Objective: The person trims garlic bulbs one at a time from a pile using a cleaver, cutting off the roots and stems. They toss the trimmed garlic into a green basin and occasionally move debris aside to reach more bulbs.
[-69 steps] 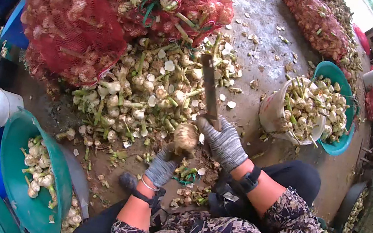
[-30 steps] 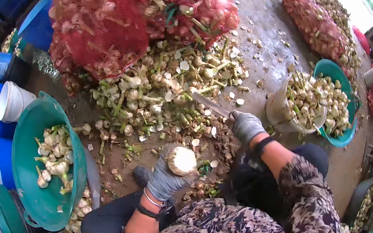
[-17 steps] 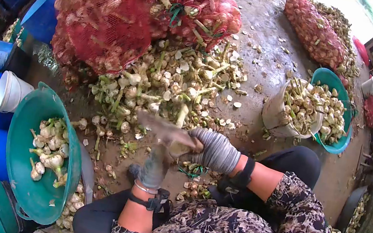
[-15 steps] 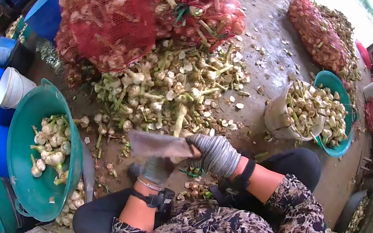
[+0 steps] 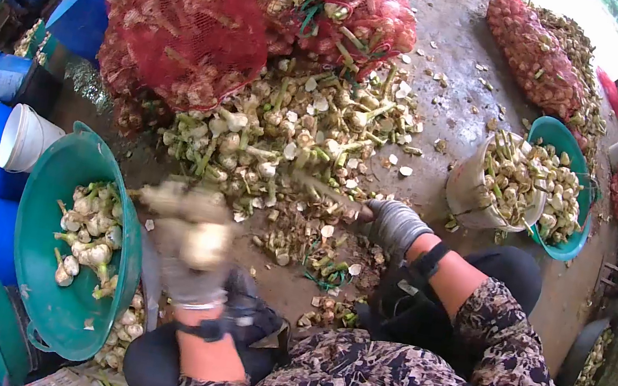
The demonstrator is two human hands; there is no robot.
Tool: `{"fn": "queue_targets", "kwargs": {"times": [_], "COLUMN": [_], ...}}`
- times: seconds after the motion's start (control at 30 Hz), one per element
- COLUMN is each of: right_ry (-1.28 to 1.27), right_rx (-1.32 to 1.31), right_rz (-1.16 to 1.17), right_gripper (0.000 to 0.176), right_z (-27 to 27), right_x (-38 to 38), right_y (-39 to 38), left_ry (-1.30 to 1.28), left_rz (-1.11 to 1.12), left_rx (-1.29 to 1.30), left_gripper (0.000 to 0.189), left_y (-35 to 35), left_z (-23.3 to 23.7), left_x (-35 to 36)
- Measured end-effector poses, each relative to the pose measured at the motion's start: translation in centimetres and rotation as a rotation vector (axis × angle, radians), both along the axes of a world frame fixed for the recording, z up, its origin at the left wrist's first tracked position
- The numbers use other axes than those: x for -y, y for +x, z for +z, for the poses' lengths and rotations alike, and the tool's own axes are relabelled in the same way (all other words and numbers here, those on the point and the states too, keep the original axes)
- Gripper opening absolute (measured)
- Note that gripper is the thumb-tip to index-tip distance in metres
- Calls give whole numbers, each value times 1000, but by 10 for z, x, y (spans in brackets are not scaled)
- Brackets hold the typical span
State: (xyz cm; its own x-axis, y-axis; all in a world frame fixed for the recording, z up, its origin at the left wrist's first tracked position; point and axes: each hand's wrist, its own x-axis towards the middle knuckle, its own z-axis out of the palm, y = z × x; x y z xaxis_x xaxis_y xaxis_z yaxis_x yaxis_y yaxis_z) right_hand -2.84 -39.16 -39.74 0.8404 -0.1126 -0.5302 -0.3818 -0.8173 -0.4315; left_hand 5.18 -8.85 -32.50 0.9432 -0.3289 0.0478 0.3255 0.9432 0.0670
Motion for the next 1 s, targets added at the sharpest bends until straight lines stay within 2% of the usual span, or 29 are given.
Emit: {"fn": "queue_targets", "kwargs": {"times": [0.03, 0.07, 0.13, 0.17, 0.23, 0.3, 0.33, 0.37, 0.4, 0.43, 0.47, 0.5, 0.53, 0.6, 0.63, 0.67, 0.7, 0.73, 0.77, 0.8, 0.83, 0.93, 0.97, 1.0], "right_ry": [15, 20, 212, 154, 199, 286, 278, 296, 314, 348, 299, 246, 195, 348, 345, 343, 377, 334, 323, 315, 305, 292, 283, 284], "right_rx": [105, 102, 240, 187, 199, 262, 368, 375, 381, 369, 324, 340, 354, 261, 247, 233, 212, 220, 224, 226, 193, 165, 129, 132], "right_rz": [-47, -40, -150, -160, -173, -196, -202, -231, -262, -283, -263, -206, -145, -315, -313, -312, -362, -327, -318, -309, -304, -285, -286, -285], "right_gripper": [34, 34, 35, 34, 33, 35, 26, 25, 24, 25, 29, 25, 31, 29, 29, 29, 32, 36, 37, 38, 40, 40, 37, 37], "right_z": [-2, -1, 15, 27, 44, 42, 33, 36, 38, 29, 26, 18, 10, 30, 32, 33, 37, 31, 34, 37, 34, 34, 37, 33], "right_x": [1, -2, -7, -12, -18, -17, -19, -19, -19, -16, -12, -8, -5, -6, -6, -5, -7, -5, -4, -4, -4, -4, -6, -7], "right_y": [-2, -2, 0, 4, 9, 9, 8, 8, 9, 6, 6, 4, 2, 5, 6, 7, 9, 8, 11, 13, 14, 17, 21, 21], "left_ry": [-99, -200, -427, -414, -189, 306, 517, 727, 878, 940, 1095, 1217, 1337, 1584, 1928, 2360, 2419, 2460, 2530, 2537, 2536, 2693, 2723, 2735], "left_rz": [29, 59, 127, 131, 153, 22, -20, -63, -105, -181, -188, -217, -243, -339, -210, -39, -275, -517, -552, -789, -798, -977, -675, -584], "left_rx": [102, 208, 173, 230, 172, -60, -182, -302, -313, -426, -561, -498, -432, -226, 52, 246, 186, 126, 126, -13, -11, 443, 523, 484], "left_gripper": [45, 39, 44, 44, 42, 37, 36, 35, 45, 41, 44, 50, 57, 70, 85, 94, 94, 95, 92, 89, 89, 73, 65, 46], "left_y": [4, 16, 33, 37, 51, 60, 67, 75, 79, 88, 98, 105, 111, 129, 147, 142, 143, 142, 146, 155, 154, 149, 137, 125], "left_z": [41, 60, 53, 46, -2, -41, -72, -108, -142, -173, -201, -227, -249, -277, -355, -341, -325, -270, -263, -235, -231, -221, -286, -308], "left_x": [-10, -27, -67, -61, -45, -8, 10, 25, 36, 43, 56, 61, 65, 81, 79, 93, 98, 107, 108, 119, 122, 122, 106, 102]}}
